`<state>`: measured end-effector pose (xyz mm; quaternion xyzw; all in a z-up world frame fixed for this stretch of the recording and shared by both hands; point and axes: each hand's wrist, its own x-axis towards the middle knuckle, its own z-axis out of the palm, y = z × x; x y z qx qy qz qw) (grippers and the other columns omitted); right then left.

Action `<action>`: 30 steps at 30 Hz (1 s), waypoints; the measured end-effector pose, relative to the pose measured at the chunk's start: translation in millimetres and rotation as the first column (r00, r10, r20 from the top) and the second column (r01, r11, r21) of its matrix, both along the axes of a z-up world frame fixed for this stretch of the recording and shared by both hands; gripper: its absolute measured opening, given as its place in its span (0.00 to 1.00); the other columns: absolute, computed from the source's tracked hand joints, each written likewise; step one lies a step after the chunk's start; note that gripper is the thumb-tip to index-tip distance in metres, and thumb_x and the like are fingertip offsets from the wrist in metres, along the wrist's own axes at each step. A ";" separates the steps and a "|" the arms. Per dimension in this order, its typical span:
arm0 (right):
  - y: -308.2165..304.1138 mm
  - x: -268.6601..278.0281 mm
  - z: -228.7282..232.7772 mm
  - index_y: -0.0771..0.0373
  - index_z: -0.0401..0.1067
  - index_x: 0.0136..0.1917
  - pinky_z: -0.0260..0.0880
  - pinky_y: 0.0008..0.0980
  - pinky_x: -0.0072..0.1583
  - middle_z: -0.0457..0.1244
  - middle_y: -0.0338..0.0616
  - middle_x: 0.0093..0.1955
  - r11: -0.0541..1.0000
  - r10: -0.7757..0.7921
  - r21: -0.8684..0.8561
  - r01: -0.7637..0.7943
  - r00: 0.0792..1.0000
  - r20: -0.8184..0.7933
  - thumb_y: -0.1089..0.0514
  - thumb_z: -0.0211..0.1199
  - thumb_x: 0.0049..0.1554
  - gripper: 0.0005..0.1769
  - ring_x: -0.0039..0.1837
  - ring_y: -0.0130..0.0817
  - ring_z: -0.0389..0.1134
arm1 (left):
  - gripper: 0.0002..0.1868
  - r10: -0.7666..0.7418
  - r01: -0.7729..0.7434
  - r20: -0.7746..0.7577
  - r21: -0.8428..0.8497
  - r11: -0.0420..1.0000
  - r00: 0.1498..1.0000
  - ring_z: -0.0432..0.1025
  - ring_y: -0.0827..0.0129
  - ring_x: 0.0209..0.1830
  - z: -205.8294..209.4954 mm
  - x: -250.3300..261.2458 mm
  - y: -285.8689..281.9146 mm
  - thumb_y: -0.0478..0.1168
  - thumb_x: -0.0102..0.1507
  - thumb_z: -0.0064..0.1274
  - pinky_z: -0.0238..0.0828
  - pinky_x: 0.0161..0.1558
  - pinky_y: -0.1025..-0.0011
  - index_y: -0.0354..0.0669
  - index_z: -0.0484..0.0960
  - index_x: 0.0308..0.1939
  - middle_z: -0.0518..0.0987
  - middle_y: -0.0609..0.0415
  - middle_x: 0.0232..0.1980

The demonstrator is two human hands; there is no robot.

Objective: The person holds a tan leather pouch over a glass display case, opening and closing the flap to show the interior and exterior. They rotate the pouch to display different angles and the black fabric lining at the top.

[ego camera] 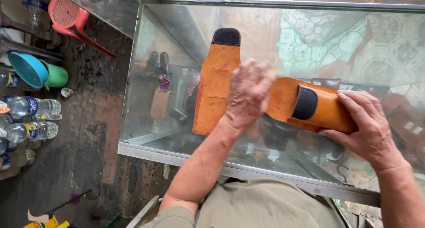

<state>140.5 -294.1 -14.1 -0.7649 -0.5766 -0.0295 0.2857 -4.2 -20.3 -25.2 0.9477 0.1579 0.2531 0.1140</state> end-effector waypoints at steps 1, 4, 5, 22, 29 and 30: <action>-2.0 1.8 -0.2 0.77 0.66 0.73 0.59 0.58 0.79 0.62 0.64 0.73 1.000 0.001 -0.020 -0.001 1.000 0.001 0.43 0.74 0.47 0.50 0.72 0.60 0.63 | 0.19 -0.150 0.153 0.089 -0.019 0.988 0.985 0.64 0.48 0.55 7.1 1.5 -2.1 0.30 0.54 0.51 0.64 0.52 0.50 0.46 0.81 0.49 0.71 0.52 0.57; -3.2 3.7 -1.9 0.77 0.66 0.73 0.58 0.61 0.82 0.62 0.64 0.73 0.999 0.012 -0.045 -0.011 1.000 0.017 0.42 0.73 0.48 0.50 0.74 0.60 0.63 | 0.08 -0.338 0.358 0.170 -0.106 0.928 0.926 0.66 0.53 0.42 -4.6 4.6 -7.2 0.29 0.58 0.49 0.64 0.45 0.55 0.40 0.79 0.41 0.75 0.52 0.43; -3.1 4.3 -1.7 0.77 0.66 0.73 0.58 0.61 0.82 0.63 0.64 0.73 0.999 0.022 -0.042 -0.020 0.999 0.034 0.42 0.73 0.49 0.49 0.75 0.61 0.63 | 0.06 -0.384 0.409 0.163 -0.179 0.895 0.909 0.66 0.54 0.43 -13.0 5.7 -9.5 0.30 0.61 0.51 0.67 0.44 0.56 0.40 0.79 0.41 0.74 0.51 0.45; -1.6 4.7 -3.4 0.75 0.64 0.74 0.56 0.64 0.82 0.59 0.66 0.75 0.999 -0.002 -0.052 0.003 1.000 0.023 0.39 0.72 0.47 0.52 0.77 0.65 0.60 | 0.23 -0.390 0.372 -0.072 -0.189 0.909 0.918 0.66 0.54 0.52 -0.2 3.8 -6.8 0.54 0.57 0.62 0.62 0.49 0.52 0.50 0.79 0.51 0.71 0.56 0.56; -38.9 14.7 -29.8 0.69 0.61 0.75 0.78 0.39 0.69 0.61 0.59 0.70 0.719 -0.171 0.229 0.657 0.485 -0.857 0.52 0.49 0.75 0.23 0.68 0.50 0.69 | 0.06 -0.423 0.439 0.121 -0.182 0.880 0.898 0.68 0.51 0.44 13.5 8.1 -9.2 0.39 0.63 0.56 0.61 0.47 0.53 0.47 0.82 0.43 0.77 0.52 0.48; -40.6 12.6 -17.9 0.69 0.61 0.75 0.78 0.39 0.69 0.61 0.59 0.70 0.702 -0.179 0.234 0.673 0.485 -0.856 0.52 0.49 0.75 0.23 0.68 0.50 0.69 | 0.06 -0.445 0.460 0.123 -0.177 0.870 0.887 0.68 0.51 0.44 17.8 8.4 -14.4 0.39 0.63 0.56 0.61 0.47 0.53 0.47 0.82 0.43 0.77 0.52 0.48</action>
